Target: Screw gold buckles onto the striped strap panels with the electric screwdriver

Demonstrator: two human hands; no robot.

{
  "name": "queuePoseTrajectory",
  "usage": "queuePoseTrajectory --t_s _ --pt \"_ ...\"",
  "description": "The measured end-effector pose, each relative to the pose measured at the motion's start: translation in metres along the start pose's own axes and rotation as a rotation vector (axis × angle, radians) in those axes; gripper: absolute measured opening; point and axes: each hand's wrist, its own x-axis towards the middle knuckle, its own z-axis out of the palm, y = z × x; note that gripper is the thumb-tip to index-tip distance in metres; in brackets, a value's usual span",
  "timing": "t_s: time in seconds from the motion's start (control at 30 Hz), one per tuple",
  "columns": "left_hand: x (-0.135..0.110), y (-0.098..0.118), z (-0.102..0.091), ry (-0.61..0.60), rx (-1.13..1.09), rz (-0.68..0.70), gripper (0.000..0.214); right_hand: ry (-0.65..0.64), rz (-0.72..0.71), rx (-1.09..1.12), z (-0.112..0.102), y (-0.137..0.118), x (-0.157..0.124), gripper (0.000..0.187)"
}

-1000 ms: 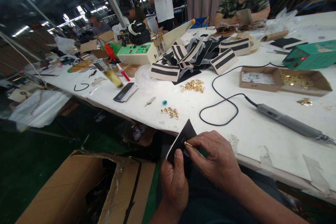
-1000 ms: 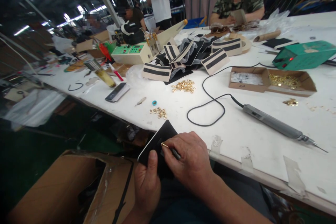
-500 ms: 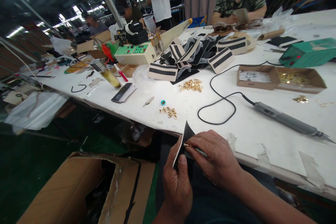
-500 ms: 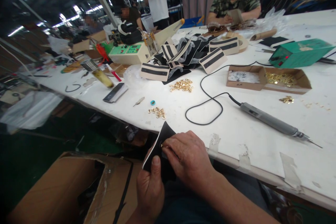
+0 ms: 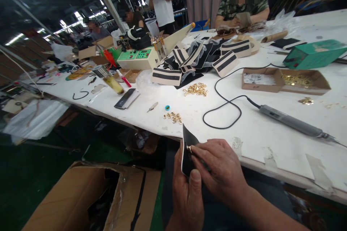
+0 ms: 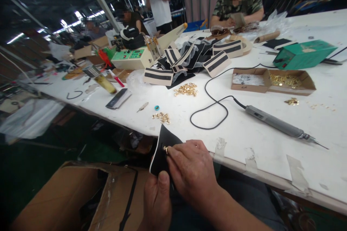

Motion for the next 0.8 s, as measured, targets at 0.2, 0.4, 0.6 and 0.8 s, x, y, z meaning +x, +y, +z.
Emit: queuePoseTrajectory --t_s 0.2,0.4,0.6,0.8 --pt "-0.007 0.008 0.001 -0.075 -0.038 0.093 0.092 -0.186 0.010 0.128 -0.016 -0.011 -0.009 0.059" --pt "-0.013 0.014 0.005 -0.110 -0.107 0.129 0.109 -0.022 0.084 0.094 -0.005 -0.015 -0.015 0.052" --pt "-0.011 0.010 -0.010 -0.248 0.005 0.168 0.096 0.057 0.265 0.119 0.001 -0.010 -0.012 0.009" --pt "0.051 0.002 -0.008 -0.160 0.227 0.252 0.037 -0.036 0.715 0.666 -0.022 -0.001 0.000 0.029"
